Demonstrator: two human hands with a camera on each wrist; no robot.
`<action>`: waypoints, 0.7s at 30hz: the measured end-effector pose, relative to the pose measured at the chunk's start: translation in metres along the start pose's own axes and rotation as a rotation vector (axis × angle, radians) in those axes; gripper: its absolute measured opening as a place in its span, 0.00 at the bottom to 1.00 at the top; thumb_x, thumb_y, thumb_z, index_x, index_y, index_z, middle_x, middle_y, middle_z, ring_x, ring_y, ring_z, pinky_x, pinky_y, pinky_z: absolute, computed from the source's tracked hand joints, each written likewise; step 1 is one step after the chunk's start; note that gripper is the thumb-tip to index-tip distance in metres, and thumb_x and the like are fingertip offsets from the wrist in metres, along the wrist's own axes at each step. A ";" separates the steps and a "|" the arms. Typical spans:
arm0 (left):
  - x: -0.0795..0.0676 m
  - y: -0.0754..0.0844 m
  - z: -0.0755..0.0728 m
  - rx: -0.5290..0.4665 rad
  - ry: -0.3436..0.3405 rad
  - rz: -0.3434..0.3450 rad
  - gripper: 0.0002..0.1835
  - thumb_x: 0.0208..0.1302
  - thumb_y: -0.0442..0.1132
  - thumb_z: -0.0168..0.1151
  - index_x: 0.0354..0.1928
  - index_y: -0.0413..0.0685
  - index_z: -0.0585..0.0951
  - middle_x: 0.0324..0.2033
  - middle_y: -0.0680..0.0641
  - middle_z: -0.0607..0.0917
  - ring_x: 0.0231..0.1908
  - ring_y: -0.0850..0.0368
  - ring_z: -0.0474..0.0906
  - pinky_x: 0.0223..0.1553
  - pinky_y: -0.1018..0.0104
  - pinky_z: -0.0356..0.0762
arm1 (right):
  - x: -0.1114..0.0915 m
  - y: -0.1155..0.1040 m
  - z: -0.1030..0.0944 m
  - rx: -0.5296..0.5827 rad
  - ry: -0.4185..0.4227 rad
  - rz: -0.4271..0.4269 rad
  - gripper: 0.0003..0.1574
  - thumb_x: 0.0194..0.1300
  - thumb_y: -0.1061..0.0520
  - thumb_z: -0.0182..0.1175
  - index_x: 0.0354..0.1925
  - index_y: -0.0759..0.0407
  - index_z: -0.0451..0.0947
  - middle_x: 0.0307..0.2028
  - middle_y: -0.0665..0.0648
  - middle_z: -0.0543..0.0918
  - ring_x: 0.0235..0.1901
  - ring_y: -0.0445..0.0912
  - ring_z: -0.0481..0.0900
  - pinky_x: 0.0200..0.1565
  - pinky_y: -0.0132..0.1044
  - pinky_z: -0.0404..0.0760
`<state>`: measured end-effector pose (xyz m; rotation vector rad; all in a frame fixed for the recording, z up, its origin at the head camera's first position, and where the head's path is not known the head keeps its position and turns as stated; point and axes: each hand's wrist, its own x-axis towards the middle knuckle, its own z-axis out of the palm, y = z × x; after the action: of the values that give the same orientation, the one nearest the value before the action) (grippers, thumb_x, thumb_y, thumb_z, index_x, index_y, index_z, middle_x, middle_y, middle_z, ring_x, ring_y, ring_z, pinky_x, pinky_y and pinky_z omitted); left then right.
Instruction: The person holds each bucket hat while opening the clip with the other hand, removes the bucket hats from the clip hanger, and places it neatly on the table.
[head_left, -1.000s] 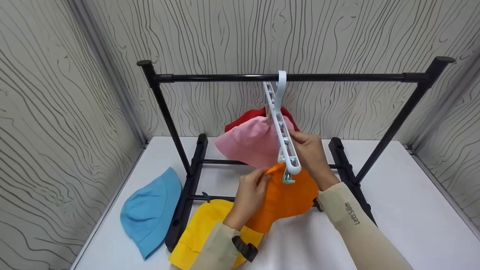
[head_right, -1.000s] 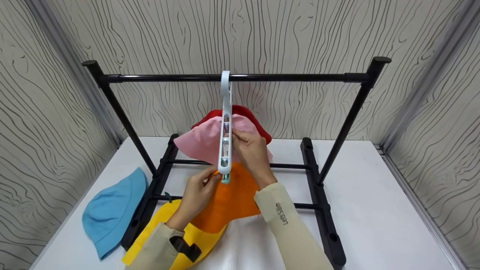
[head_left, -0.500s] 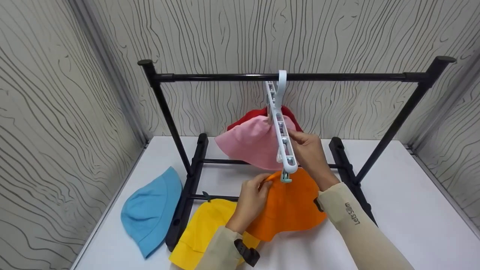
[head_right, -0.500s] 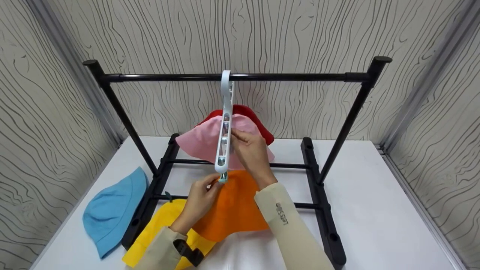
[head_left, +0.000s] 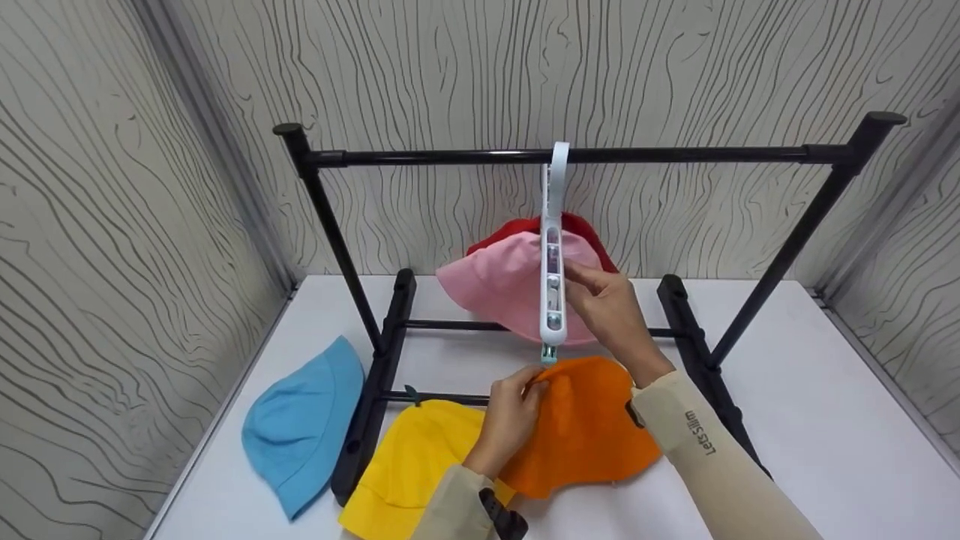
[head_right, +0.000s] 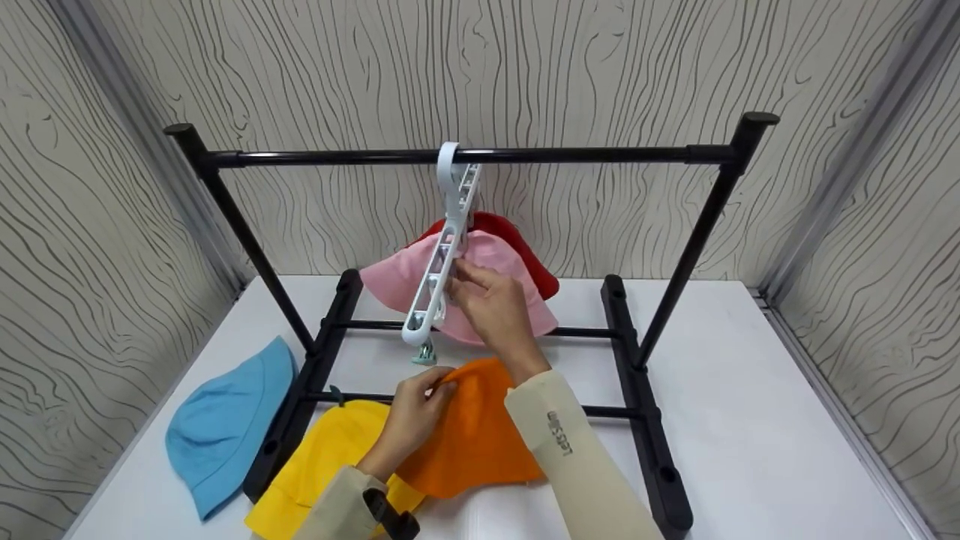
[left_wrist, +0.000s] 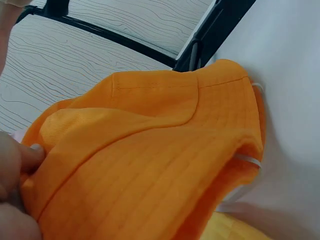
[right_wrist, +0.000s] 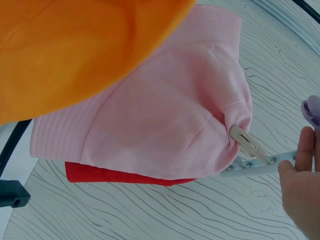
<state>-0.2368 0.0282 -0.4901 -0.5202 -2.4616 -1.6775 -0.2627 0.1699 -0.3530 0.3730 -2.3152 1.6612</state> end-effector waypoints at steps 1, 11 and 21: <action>0.000 -0.002 0.002 -0.004 -0.007 -0.015 0.11 0.63 0.36 0.53 0.45 0.47 0.80 0.40 0.53 0.83 0.35 0.65 0.76 0.44 0.72 0.75 | -0.001 -0.001 0.000 0.002 -0.005 0.003 0.23 0.61 0.52 0.58 0.55 0.56 0.73 0.51 0.54 0.78 0.54 0.45 0.72 0.56 0.40 0.70; -0.002 -0.013 0.012 -0.023 -0.060 -0.108 0.11 0.64 0.38 0.52 0.46 0.50 0.79 0.39 0.56 0.82 0.35 0.66 0.75 0.44 0.72 0.75 | -0.003 0.000 0.002 -0.046 -0.050 0.025 0.30 0.58 0.42 0.58 0.58 0.48 0.70 0.54 0.48 0.76 0.57 0.43 0.69 0.55 0.40 0.71; -0.005 -0.023 0.019 0.027 -0.039 -0.054 0.11 0.62 0.39 0.53 0.44 0.49 0.80 0.37 0.55 0.83 0.33 0.66 0.76 0.42 0.72 0.76 | -0.005 0.003 0.003 -0.053 -0.047 0.013 0.33 0.59 0.39 0.56 0.60 0.48 0.68 0.56 0.48 0.74 0.58 0.44 0.68 0.56 0.41 0.69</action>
<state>-0.2385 0.0369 -0.5186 -0.4921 -2.5435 -1.6666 -0.2595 0.1680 -0.3584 0.3908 -2.3954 1.6103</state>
